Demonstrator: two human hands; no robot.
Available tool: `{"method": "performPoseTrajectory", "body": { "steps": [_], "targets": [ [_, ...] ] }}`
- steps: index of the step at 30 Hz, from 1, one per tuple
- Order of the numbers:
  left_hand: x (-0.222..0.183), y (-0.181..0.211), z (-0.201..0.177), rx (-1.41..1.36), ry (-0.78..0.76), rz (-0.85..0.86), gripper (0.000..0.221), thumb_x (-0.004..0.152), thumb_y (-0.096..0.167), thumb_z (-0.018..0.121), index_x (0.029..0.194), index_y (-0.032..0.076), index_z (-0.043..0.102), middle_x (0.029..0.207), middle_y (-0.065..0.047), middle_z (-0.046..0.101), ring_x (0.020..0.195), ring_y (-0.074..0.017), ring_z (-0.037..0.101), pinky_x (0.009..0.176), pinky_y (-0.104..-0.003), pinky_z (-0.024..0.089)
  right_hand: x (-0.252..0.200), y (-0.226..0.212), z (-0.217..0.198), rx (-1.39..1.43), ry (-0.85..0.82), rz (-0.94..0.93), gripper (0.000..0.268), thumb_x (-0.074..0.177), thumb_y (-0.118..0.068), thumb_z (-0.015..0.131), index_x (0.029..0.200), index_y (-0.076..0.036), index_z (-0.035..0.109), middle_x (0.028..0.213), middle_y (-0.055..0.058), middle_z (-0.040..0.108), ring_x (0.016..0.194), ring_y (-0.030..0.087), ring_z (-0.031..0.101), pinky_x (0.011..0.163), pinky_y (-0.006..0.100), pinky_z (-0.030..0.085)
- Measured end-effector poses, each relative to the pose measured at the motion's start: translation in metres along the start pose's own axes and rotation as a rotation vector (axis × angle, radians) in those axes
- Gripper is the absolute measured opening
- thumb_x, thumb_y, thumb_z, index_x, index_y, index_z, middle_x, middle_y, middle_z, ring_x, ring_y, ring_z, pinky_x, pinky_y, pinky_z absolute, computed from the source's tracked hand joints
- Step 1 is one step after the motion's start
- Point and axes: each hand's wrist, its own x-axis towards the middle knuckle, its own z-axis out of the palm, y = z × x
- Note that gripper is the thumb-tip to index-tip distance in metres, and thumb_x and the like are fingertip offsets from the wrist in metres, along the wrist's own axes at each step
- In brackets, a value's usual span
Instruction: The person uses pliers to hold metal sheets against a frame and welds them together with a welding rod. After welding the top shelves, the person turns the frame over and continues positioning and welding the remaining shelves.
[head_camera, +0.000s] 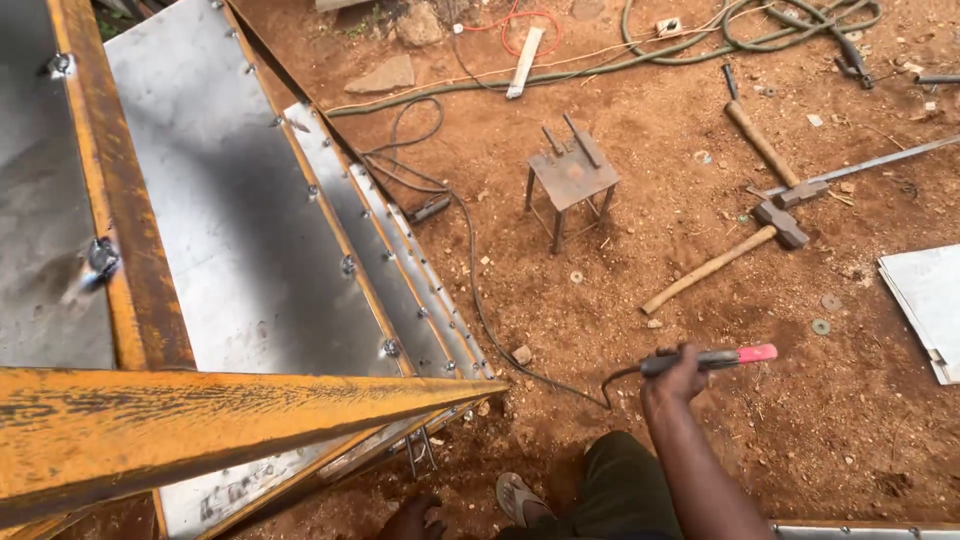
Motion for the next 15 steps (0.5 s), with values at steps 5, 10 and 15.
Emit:
{"method": "performPoseTrajectory", "body": {
  "steps": [5, 10, 15],
  "targets": [
    [0.063, 0.089, -0.086, -0.014, 0.082, 0.042, 0.054, 0.095, 0.033, 0.069, 0.142, 0.013, 0.053, 0.148, -0.014, 0.052, 0.129, -0.0256, 0.064, 0.116, -0.040, 0.051, 0.075, 0.078, -0.008, -0.182, -0.183, -0.056, 0.015, 0.102, -0.019, 0.066, 0.105, -0.007, 0.057, 0.083, 0.007, 0.061, 0.067, 0.018, 0.061, 0.054, 0.034, 0.052],
    [0.137, 0.178, -0.074, 0.001, 0.131, 0.050, 0.047, 0.094, 0.031, 0.071, 0.136, 0.015, 0.058, 0.139, -0.010, 0.061, 0.128, -0.0212, 0.065, 0.115, -0.036, 0.051, 0.154, 0.071, 0.058, -0.013, -0.181, 0.258, 0.019, 0.099, -0.012, 0.066, 0.112, 0.002, 0.063, 0.092, 0.010, 0.071, 0.072, 0.019, 0.068, 0.059, 0.029, 0.057],
    [0.181, 0.308, -0.009, -0.136, 0.189, -0.027, 0.042, 0.093, 0.030, 0.072, 0.131, 0.017, 0.063, 0.132, -0.007, 0.067, 0.126, -0.0179, 0.066, 0.114, -0.032, 0.051, 0.214, 0.039, 0.194, -0.393, -0.223, 0.342, 0.023, 0.096, -0.015, 0.067, 0.111, -0.002, 0.055, 0.077, 0.010, 0.059, 0.058, 0.021, 0.058, 0.047, 0.035, 0.050]
  ]
}}
